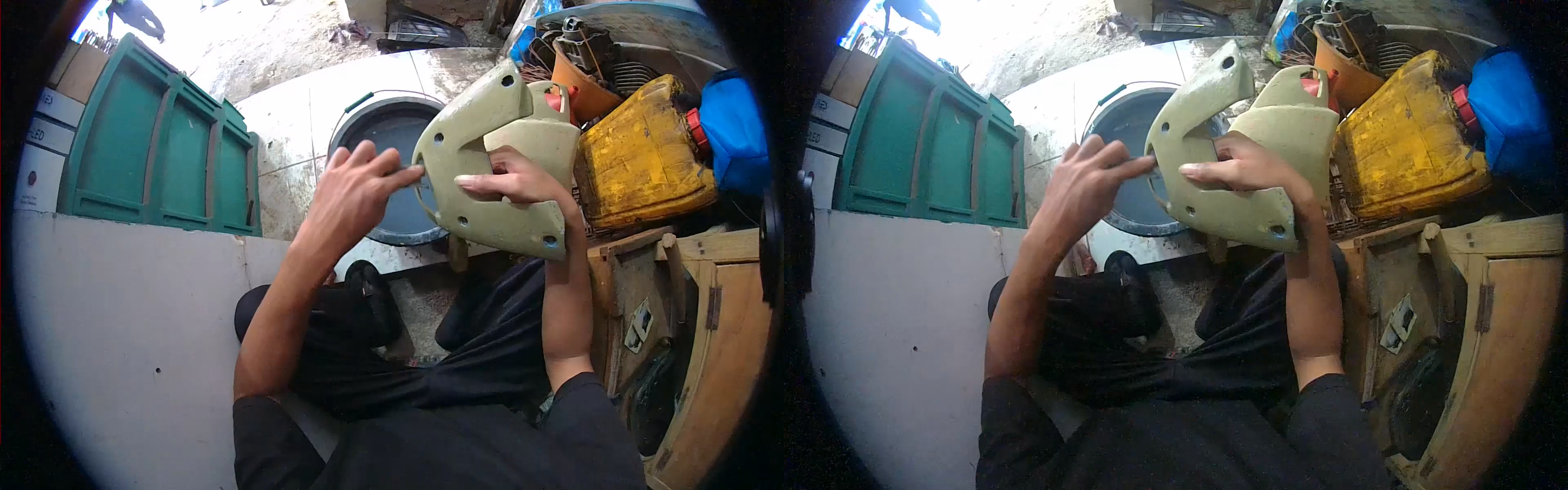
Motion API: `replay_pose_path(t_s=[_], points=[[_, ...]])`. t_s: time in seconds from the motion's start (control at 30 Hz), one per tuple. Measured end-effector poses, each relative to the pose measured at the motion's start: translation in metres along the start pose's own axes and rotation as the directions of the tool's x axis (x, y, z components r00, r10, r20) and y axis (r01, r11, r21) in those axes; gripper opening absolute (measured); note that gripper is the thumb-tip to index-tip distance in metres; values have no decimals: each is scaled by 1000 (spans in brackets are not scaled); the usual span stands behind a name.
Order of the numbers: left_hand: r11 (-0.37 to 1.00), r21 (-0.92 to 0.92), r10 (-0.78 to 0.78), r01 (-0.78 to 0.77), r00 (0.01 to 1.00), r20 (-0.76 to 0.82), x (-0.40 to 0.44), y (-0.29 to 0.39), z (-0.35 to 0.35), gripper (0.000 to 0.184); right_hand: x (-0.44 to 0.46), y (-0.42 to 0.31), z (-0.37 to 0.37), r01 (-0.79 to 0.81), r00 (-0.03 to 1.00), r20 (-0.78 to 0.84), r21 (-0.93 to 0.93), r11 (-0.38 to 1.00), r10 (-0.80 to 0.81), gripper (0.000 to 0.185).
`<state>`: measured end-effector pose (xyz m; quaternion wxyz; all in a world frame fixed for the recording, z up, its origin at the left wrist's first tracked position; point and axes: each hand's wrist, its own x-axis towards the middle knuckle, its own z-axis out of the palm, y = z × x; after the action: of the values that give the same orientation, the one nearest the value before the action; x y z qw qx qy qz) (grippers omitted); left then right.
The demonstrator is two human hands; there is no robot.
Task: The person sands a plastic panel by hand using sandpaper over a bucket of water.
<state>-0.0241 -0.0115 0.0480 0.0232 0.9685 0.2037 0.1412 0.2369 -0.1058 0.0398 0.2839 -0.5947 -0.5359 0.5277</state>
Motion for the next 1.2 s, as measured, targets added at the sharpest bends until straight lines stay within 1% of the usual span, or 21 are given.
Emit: replay_pose_path(t_s=[0.03, 0.1, 0.2, 0.27, 0.33, 0.4, 0.47, 0.53, 0.6, 0.67, 0.73, 0.8, 0.83, 0.87, 0.93, 0.97, 1.0, 1.07, 1.1, 1.13, 1.2], points=[[1000, 2, -4, 4, 1000, 4, -2, 1, 0, 36, 0, -2, 1, -34, 999, 12, -18, 999, 34, 47], [992, -129, 21, -6, 993, 115, -4, 6, -1, 37, -3, -11, -1, 35, 998, 55, 49, 998, -38, 49], [964, -266, 56, 2, 975, 213, -4, 7, 1, 36, -1, -8, 7, 89, 996, 1, 7, 996, -89, 50], [997, 69, -26, 27, 1000, -12, -2, 5, -3, 34, -5, -17, 4, 64, 998, 9, 24, 998, -64, 50], [995, 101, -23, 24, 1000, -8, -4, 7, -5, 34, -4, -18, 6, 46, 999, 13, 42, 998, -47, 49], [944, -331, 68, 11, 972, 225, -6, 10, 1, 32, -1, -10, 5, 68, 998, 6, -18, 998, -68, 49], [967, -253, 85, -24, 969, 234, -5, 10, -2, 31, -3, -12, 2, 44, 999, 15, -18, 999, -44, 49], [999, 30, -43, 42, 998, 42, -4, 6, -8, 32, -3, -16, 4, 11, 1000, 28, 2, 1000, -11, 50], [999, -11, -38, 39, 997, 63, -6, 8, -2, 32, -1, -9, 8, 29, 999, 32, -8, 1000, -29, 50], [932, -362, 72, 16, 971, 228, -12, 11, 9, 30, -1, -7, 6, 41, 998, 37, -34, 999, -40, 49], [964, -265, 34, 10, 987, 158, -8, 14, 2, 30, -2, -11, 8, 83, 997, 12, -58, 995, -83, 48], [996, 18, -84, 83, 989, 125, -3, 19, -7, 30, -3, -16, 5, 34, 997, 72, -51, 998, -31, 44], [1000, -9, -1, 2, 987, 162, -6, 21, 0, 32, -3, -18, 2, -12, 991, 133, -61, 998, 20, 42], [983, -184, 44, 8, 961, 273, -9, 22, 5, 31, -3, -19, 3, -11, 991, 129, -65, 998, 19, 42], [985, -175, 19, 12, 985, 172, -11, 22, 10, 30, -5, -19, 9, -20, 996, 80, -183, 983, 35, 42], [984, -178, 18, 14, 984, 176, -11, 24, 12, 30, -6, -18, 11, 9, 1000, 17, -97, 995, -8, 40], [993, -105, -42, 61, 984, 171, -7, 28, 2, 29, -6, -15, 13, 8, 1000, 16, -88, 996, -6, 40], [994, -25, -98, 103, 983, 156, -5, 29, 0, 27, -4, -12, 12, 129, 991, -29, -97, 987, -133, 46], [987, -131, -67, 95, 978, 199, -6, 30, 4, 27, -4, -14, 7, 75, 997, 23, -214, 974, -72, 45], [967, -236, -36, 94, 970, 239, -8, 31, 8, 27, -4, -16, 8, 76, 997, 28, -219, 973, -71, 45], [979, -186, -48, 79, 985, 164, -9, 28, 4, 28, -8, -18, 15, 89, 990, -96, -123, 988, -101, 44]])
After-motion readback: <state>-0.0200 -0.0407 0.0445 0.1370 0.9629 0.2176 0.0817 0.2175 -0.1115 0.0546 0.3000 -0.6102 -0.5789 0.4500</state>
